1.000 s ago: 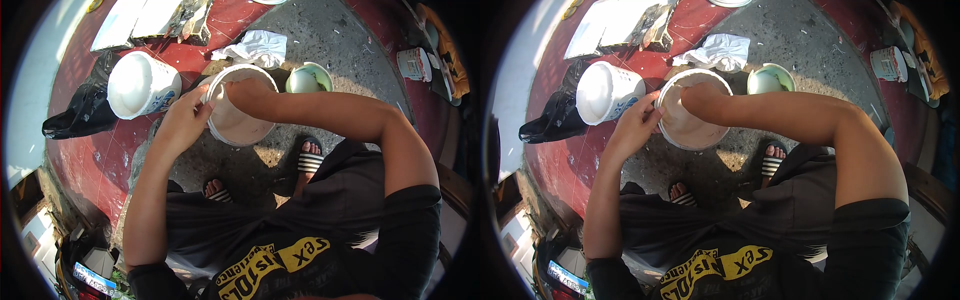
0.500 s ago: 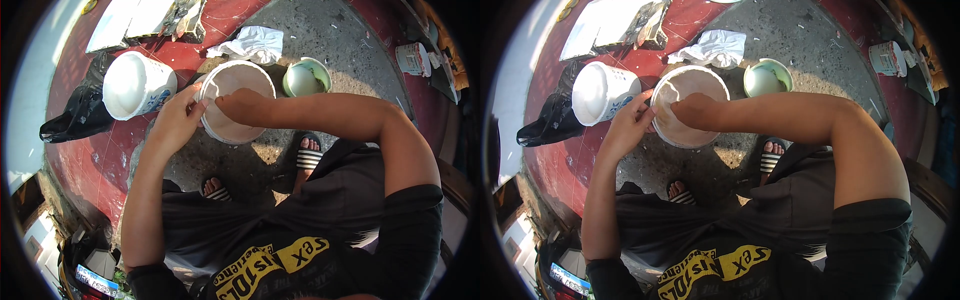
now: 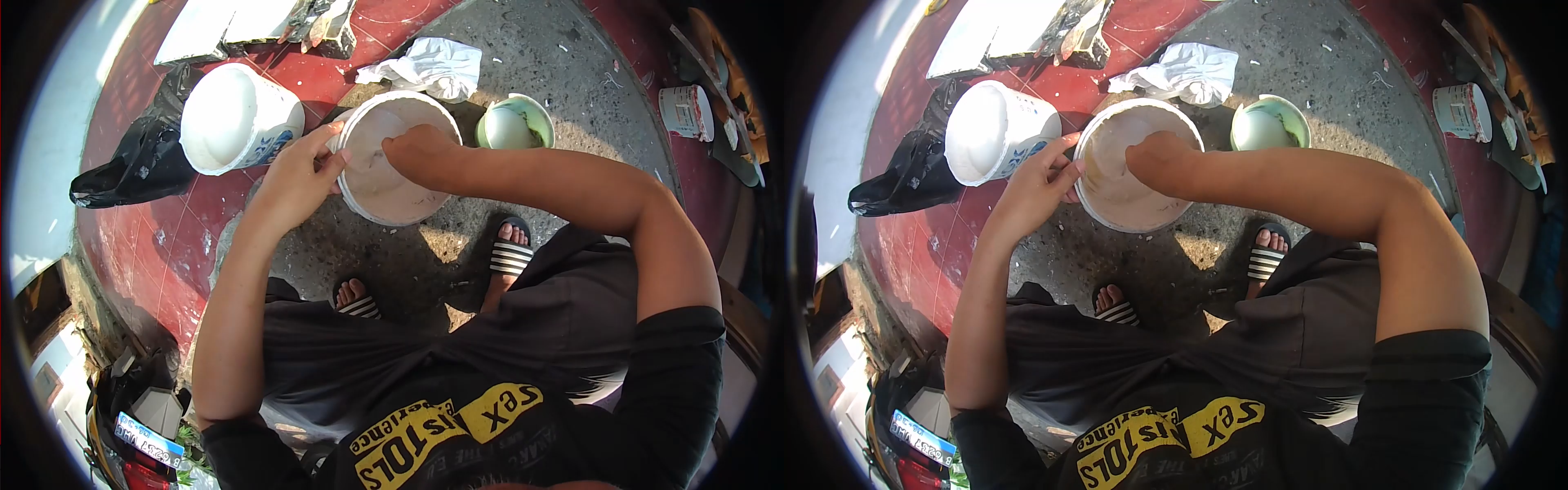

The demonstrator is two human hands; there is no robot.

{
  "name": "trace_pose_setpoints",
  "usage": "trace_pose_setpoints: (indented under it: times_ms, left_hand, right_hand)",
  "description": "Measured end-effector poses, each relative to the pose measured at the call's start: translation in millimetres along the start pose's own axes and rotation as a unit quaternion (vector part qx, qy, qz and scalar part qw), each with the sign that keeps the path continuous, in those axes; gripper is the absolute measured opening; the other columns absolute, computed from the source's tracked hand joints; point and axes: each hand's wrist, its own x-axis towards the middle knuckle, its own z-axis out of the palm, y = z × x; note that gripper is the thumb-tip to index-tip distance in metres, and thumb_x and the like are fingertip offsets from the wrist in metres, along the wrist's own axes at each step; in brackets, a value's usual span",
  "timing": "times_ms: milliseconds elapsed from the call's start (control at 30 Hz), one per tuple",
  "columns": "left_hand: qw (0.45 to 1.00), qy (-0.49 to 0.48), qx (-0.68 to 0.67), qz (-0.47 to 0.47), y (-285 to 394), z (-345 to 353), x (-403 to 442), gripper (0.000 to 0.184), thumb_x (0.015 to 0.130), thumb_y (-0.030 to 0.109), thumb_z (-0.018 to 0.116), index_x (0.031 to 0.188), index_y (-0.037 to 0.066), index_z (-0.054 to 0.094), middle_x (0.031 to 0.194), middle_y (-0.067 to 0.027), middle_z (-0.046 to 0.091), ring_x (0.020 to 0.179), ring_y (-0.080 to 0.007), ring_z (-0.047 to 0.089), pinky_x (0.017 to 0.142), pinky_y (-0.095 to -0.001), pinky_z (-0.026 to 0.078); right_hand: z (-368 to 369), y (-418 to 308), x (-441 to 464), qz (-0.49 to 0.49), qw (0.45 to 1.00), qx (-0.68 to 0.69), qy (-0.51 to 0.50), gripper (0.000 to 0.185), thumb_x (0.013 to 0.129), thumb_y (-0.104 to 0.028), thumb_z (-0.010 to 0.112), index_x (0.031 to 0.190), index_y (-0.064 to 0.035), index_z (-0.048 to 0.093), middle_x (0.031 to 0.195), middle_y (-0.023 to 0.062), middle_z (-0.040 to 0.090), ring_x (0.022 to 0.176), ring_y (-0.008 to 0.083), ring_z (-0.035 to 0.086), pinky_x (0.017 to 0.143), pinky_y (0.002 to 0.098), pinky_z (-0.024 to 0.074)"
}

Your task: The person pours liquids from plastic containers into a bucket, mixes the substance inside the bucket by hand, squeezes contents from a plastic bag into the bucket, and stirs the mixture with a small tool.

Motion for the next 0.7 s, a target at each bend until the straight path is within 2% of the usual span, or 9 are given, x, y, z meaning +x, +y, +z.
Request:
trace_pose_setpoints:
  times_ms: [33, 167, 200, 267, 367, 433, 467, 533, 700]
  left_hand:
    - [1.000, -0.021, -0.004, 0.008, 1, -1, 2, 0.045, 0.097, 0.026, 0.059, 0.137, 0.005, 0.052, 0.082, -0.0112, 0.067, 0.071, -0.0184, 0.068, 0.068, -0.0324, 0.053]
    - [0.996, -0.078, 0.018, 0.048, 11, -11, 18, 0.047, 0.097, 0.027, 0.060, 0.136, 0.004, 0.052, 0.083, -0.0108, 0.068, 0.072, -0.0179, 0.070, 0.065, -0.0319, 0.053]
    - [0.994, -0.106, -0.011, 0.017, 10, -15, 25, 0.046, 0.097, 0.027, 0.063, 0.135, 0.004, 0.053, 0.083, -0.0072, 0.066, 0.074, -0.0125, 0.066, 0.068, -0.0275, 0.055]
    - [0.991, -0.123, 0.009, 0.042, 7, -25, 34, 0.046, 0.097, 0.027, 0.063, 0.135, 0.004, 0.053, 0.083, -0.0074, 0.066, 0.073, -0.0129, 0.067, 0.066, -0.0274, 0.055]
    - [0.985, -0.146, 0.044, 0.077, 7, -33, 40, 0.050, 0.096, 0.024, 0.063, 0.138, 0.000, 0.049, 0.081, -0.0074, 0.065, 0.070, -0.0142, 0.068, 0.063, -0.0274, 0.056]
    - [0.982, -0.168, 0.012, 0.081, 3, -35, 43, 0.055, 0.095, 0.023, 0.065, 0.139, -0.004, 0.046, 0.080, -0.0075, 0.065, 0.069, -0.0152, 0.069, 0.062, -0.0282, 0.056]
    - [0.982, -0.166, 0.011, 0.093, 3, -36, 46, 0.055, 0.095, 0.023, 0.065, 0.139, -0.004, 0.046, 0.080, -0.0075, 0.065, 0.069, -0.0152, 0.069, 0.062, -0.0282, 0.056]
    - [0.977, -0.188, 0.009, 0.099, 2, -35, 49, 0.057, 0.094, 0.021, 0.066, 0.139, -0.007, 0.045, 0.080, -0.0084, 0.065, 0.069, -0.0164, 0.069, 0.061, -0.0286, 0.057]
    - [0.973, -0.187, -0.014, 0.136, -1, -33, 47, 0.049, 0.095, 0.021, 0.064, 0.136, -0.002, 0.050, 0.077, -0.0089, 0.067, 0.065, -0.0166, 0.069, 0.059, -0.0296, 0.056]
  right_hand:
    - [-5, 3, 1, 0.047, 0.999, -0.021, 0.008, 0.016, 0.080, -0.006, 0.063, 0.095, 0.0005, 0.059, 0.077, 0.0155, 0.069, 0.073, 0.0310, 0.072, 0.061, 0.0382, 0.0564]
    - [-26, 1, 14, 0.044, 0.996, -0.074, 0.008, 0.015, 0.080, -0.004, 0.062, 0.095, -0.0001, 0.061, 0.080, 0.0151, 0.070, 0.076, 0.0312, 0.072, 0.065, 0.0390, 0.0568]
    - [-22, -2, 18, 0.048, 0.998, -0.047, -0.002, 0.015, 0.080, -0.004, 0.062, 0.095, -0.0002, 0.061, 0.081, 0.0149, 0.070, 0.078, 0.0311, 0.072, 0.066, 0.0388, 0.0570]
    - [-15, -6, 19, 0.054, 0.998, -0.025, -0.013, 0.015, 0.080, -0.003, 0.062, 0.095, -0.0004, 0.062, 0.082, 0.0148, 0.070, 0.080, 0.0310, 0.072, 0.067, 0.0387, 0.0572]
    - [-16, -16, 9, 0.025, 0.992, -0.078, -0.091, 0.013, 0.080, -0.007, 0.065, 0.090, 0.0002, 0.067, 0.082, 0.0138, 0.071, 0.082, 0.0310, 0.072, 0.069, 0.0386, 0.0571]
    - [-23, -21, 7, 0.172, 0.981, 0.067, -0.064, 0.016, 0.081, -0.008, 0.065, 0.094, -0.0013, 0.069, 0.086, 0.0138, 0.072, 0.083, 0.0292, 0.073, 0.070, 0.0370, 0.0573]
    - [-28, -22, 8, 0.178, 0.981, 0.058, -0.060, 0.016, 0.081, -0.008, 0.065, 0.094, -0.0013, 0.069, 0.086, 0.0138, 0.072, 0.083, 0.0292, 0.073, 0.070, 0.0370, 0.0573]
    - [-34, -26, 10, 0.125, 0.977, -0.156, -0.080, 0.019, 0.082, -0.006, 0.064, 0.100, -0.0003, 0.064, 0.091, 0.0157, 0.071, 0.087, 0.0283, 0.072, 0.072, 0.0383, 0.0574]
    - [-20, -34, 16, 0.204, 0.964, -0.118, -0.122, 0.014, 0.081, -0.007, 0.064, 0.094, -0.0012, 0.066, 0.093, 0.0160, 0.072, 0.089, 0.0282, 0.072, 0.073, 0.0380, 0.0576]
